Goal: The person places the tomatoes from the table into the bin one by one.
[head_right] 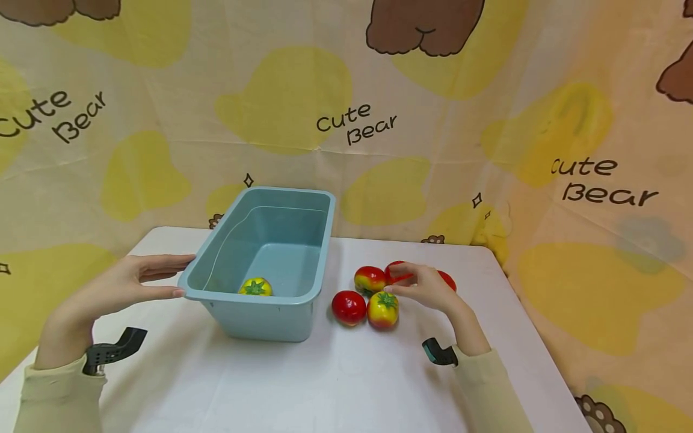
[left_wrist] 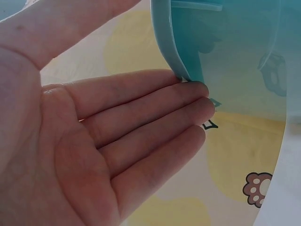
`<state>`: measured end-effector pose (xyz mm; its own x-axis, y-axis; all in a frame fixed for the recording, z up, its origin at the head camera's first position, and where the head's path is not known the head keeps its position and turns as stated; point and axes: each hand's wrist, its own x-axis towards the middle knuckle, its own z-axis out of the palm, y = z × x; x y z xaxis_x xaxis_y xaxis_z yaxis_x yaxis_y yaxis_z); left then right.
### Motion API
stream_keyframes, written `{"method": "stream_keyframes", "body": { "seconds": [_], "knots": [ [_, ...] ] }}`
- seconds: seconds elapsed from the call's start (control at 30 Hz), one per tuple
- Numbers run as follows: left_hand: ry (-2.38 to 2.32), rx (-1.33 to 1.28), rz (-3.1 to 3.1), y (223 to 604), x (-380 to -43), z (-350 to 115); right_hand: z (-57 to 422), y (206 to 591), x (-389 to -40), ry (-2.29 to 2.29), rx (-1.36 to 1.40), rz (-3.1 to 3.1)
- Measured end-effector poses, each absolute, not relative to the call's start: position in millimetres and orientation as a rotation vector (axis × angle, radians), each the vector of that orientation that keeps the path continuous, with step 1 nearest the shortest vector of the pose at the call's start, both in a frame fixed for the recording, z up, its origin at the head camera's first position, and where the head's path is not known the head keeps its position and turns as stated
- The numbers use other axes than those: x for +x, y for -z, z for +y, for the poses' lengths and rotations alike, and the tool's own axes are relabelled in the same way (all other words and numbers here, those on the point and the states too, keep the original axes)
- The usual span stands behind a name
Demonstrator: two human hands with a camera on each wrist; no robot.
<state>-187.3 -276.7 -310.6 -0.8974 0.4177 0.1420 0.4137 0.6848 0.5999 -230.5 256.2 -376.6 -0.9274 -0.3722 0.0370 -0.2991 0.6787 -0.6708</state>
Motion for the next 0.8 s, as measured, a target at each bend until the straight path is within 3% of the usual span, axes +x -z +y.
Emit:
{"method": "stream_keyframes", "body": {
  "seconds": [0.8],
  "knots": [
    [-1.036, 0.724, 2.884, 311.0, -187.6, -277.1, 267.4, 415.2, -221.0, 1.157, -0.488, 2.686]
  ]
}}
